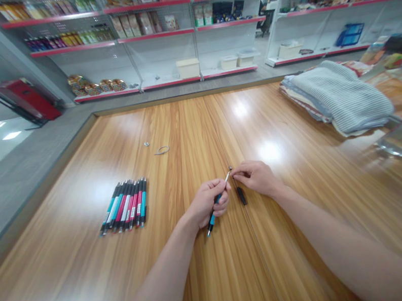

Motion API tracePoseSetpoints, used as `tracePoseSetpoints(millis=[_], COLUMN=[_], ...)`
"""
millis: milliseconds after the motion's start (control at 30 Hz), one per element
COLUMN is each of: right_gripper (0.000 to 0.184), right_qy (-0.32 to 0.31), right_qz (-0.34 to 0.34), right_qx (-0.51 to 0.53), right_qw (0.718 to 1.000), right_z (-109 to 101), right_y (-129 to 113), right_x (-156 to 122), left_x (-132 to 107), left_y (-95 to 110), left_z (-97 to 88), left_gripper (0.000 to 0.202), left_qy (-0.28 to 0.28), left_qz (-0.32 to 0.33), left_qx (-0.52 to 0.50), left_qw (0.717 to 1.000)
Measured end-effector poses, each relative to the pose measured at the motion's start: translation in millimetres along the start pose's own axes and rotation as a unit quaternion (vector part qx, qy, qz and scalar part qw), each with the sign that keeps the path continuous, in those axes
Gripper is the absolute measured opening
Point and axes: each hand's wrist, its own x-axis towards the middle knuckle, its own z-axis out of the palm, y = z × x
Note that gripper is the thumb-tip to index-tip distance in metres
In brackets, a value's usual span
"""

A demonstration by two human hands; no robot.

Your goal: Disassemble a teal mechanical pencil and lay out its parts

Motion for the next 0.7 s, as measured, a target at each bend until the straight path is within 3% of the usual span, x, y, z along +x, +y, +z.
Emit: tracePoseSetpoints(millis=[700], right_gripper=[0.015], right_qy=[-0.010], right_qz=[0.008], right_qx=[-0.008], right_qw=[1.000], right_z=[-1.4], right_y=[-2.2], right_x=[0.1], left_x=[-0.6], left_y=[-0.2], left_z=[-0.7], left_gripper=[0.020], left_qy=[-0.001], left_qz=[0.000], left_qx=[-0.005], left_qw=[1.000])
